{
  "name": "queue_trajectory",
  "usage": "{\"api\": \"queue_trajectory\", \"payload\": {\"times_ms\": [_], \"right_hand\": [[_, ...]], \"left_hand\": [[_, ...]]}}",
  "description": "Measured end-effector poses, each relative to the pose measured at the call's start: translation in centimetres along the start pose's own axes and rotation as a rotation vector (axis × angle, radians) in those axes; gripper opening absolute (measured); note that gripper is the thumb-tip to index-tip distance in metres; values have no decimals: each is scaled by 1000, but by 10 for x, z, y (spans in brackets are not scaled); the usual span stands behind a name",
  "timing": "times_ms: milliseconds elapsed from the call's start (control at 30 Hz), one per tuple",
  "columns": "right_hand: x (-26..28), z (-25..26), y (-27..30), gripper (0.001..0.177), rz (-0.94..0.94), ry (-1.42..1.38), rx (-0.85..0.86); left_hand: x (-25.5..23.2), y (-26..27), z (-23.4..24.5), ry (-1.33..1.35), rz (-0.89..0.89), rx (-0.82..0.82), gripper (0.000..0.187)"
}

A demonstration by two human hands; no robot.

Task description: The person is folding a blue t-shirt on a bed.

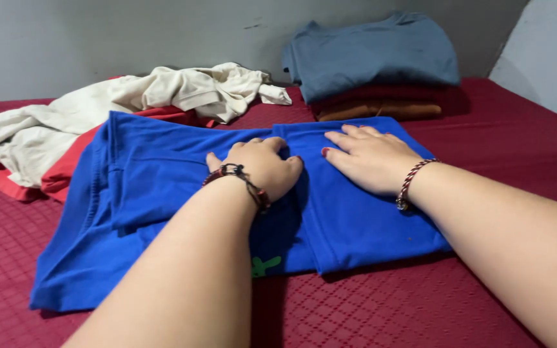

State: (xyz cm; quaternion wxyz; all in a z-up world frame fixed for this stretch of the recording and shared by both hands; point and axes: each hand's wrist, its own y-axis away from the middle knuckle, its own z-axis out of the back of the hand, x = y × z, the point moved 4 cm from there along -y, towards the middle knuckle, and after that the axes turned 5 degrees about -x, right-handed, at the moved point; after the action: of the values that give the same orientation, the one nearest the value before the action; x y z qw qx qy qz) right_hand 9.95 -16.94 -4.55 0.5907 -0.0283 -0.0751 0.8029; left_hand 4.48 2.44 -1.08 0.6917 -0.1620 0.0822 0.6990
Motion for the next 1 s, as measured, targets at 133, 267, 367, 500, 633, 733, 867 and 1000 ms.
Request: {"api": "queue_trajectory", "payload": {"times_ms": [133, 267, 367, 500, 633, 733, 867, 1000], "right_hand": [[-11, -1, -9, 68, 8, -35, 2], [-28, -1, -18, 68, 26, -53, -11], [-36, -10, -32, 71, 29, -91, 41], [28, 12, -28, 69, 85, -178, 71], [105, 4, -12, 64, 283, -251, -69], [138, 21, -11, 59, 261, -129, -20], [139, 17, -26, 55, 181, -200, -37], [127, 13, -15, 58, 211, -300, -312]], "left_hand": [[7, -1, 8, 61, 97, -3, 59], [37, -11, 27, 136, 153, -359, 62], [54, -8, 41, 121, 307, -452, 52], [73, -31, 22, -34, 399, -169, 57], [129, -118, -36, -400, 20, 181, 47], [143, -93, -22, -174, -108, 76, 42], [129, -34, 21, -49, -203, -15, 40], [124, 6, 68, 3, 91, -494, 40]]}}
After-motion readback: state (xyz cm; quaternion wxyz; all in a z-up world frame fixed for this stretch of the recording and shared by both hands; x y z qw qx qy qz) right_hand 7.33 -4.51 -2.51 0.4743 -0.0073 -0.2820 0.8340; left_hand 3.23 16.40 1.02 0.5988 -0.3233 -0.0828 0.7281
